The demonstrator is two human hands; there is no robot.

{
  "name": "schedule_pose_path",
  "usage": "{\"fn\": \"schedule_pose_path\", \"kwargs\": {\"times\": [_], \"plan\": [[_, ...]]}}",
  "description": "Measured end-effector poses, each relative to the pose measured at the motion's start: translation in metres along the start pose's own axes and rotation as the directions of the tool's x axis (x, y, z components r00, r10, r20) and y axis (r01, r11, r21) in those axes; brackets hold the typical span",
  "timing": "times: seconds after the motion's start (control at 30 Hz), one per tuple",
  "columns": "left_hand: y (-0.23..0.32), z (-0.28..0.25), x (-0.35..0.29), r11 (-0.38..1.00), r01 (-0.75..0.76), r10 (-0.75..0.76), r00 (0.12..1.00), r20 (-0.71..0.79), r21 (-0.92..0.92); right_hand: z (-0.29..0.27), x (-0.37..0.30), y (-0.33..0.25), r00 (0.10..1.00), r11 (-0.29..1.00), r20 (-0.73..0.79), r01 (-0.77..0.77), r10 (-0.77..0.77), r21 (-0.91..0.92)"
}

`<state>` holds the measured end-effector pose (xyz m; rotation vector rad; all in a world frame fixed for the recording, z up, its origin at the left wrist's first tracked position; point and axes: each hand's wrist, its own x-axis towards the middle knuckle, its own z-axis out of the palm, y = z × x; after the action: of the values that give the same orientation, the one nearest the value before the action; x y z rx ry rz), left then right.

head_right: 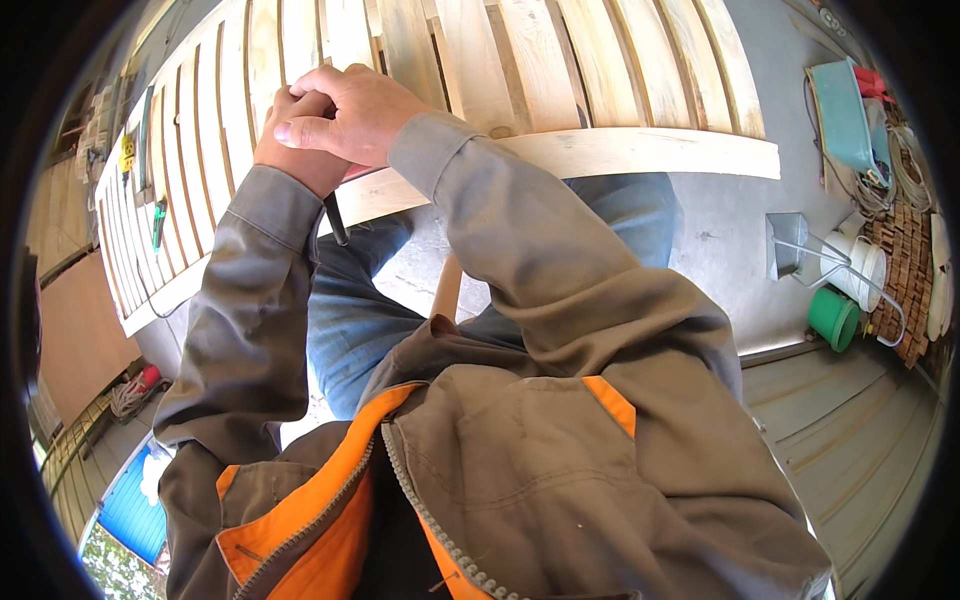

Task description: The person uses a red electric sander to smooth the surface of a wooden slatted structure. They move the sander back and forth across the slats, occasionally adjusting their grip and position to reach different areas.

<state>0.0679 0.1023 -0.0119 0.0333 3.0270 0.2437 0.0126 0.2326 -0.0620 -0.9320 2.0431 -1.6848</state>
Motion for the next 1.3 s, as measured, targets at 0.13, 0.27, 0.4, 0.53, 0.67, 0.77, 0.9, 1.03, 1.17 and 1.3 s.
{"fn": "schedule_pose_path", "kwargs": {"times": [0.13,0.27,0.4,0.53,0.67,0.77,0.9,1.03,1.17,1.3], "plan": [[-0.003,0.011,0.009,0.992,-0.057,0.043,0.992,-0.120,-0.113,-0.010,-0.001,0.002,0.997,0.998,-0.059,0.039,-0.041,-0.040],[-0.027,0.007,0.019,0.967,-0.020,-0.016,0.990,-0.139,-0.255,-0.025,-0.008,-0.011,0.955,0.998,-0.292,0.041,-0.050,-0.037],[-0.053,-0.012,0.010,0.557,0.248,-0.264,0.958,0.114,-0.792,-0.071,-0.033,-0.029,0.910,0.986,-0.412,0.029,0.041,0.163],[-0.088,-0.020,-0.017,0.144,0.280,-0.365,0.906,0.212,-0.949,-0.091,-0.075,-0.037,0.876,0.942,-0.471,0.068,0.100,0.328],[-0.133,-0.017,-0.044,-0.069,0.298,-0.377,0.876,0.301,-0.952,-0.101,-0.123,-0.049,0.871,0.940,-0.475,0.051,0.124,0.338],[-0.148,-0.009,-0.061,-0.129,0.239,-0.436,0.858,0.271,-0.963,-0.100,-0.157,-0.036,0.883,0.932,-0.432,-0.016,0.183,0.363],[-0.152,-0.010,-0.075,-0.170,0.195,-0.446,0.859,0.252,-0.966,-0.091,-0.191,-0.017,0.866,0.884,-0.370,-0.156,0.337,0.440],[-0.159,-0.010,-0.070,-0.068,0.181,-0.464,0.865,0.192,-0.981,-0.078,-0.208,-0.002,0.858,0.868,-0.333,-0.224,0.392,0.444],[-0.142,-0.014,-0.055,0.161,0.146,-0.503,0.863,0.046,-0.976,-0.074,-0.211,0.012,0.858,0.887,-0.335,-0.253,0.390,0.386],[-0.130,-0.014,-0.041,0.562,0.226,-0.478,0.874,-0.089,-0.796,-0.072,-0.207,0.022,0.841,0.896,-0.354,-0.297,0.410,0.331]]}}
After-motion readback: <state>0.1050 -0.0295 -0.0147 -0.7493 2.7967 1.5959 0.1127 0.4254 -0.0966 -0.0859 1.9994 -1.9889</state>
